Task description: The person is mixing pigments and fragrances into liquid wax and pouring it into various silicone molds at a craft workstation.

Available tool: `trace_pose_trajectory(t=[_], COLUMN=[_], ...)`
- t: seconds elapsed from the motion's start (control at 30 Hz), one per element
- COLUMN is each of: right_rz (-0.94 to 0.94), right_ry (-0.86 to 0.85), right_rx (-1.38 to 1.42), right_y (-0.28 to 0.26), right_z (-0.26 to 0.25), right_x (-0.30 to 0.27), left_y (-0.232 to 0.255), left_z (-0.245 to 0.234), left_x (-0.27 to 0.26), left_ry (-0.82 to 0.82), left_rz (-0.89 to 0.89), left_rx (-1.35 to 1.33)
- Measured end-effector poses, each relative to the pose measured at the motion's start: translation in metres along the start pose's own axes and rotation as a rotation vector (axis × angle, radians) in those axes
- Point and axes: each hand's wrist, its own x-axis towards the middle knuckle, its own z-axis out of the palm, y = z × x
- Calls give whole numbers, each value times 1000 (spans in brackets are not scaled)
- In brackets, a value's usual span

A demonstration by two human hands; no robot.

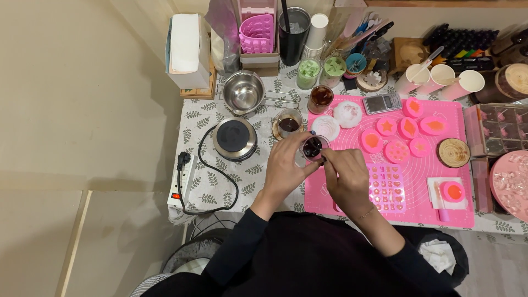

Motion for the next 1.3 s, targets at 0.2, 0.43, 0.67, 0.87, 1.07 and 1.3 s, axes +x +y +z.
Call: trace_pose_trajectory(t=[0.2, 0.43, 0.67, 0.87, 1.07, 1.3], right_rz=[40, 32, 37, 42, 47, 20], right_ry=[-13, 9, -20, -10, -34, -37], right_rx=[-3, 59, 53, 72, 25, 82], right_y=[1, 0, 2, 3, 10, 4], right_z=[3, 11, 11, 12, 3, 3], right_x=[-6, -2, -10, -6, -13, -8], left_y=[-7, -8, -13, -7, -3, -6], left_z=[-3, 0, 2, 2, 1, 8], left_x=[0, -2, -3, -4, -5, -8], left_ry=[-8, 8, -22, -30, -56, -91], left_rz=[1, 36, -15, -8, -26, -41], left_rx=[45, 46, 35, 18, 8, 2])
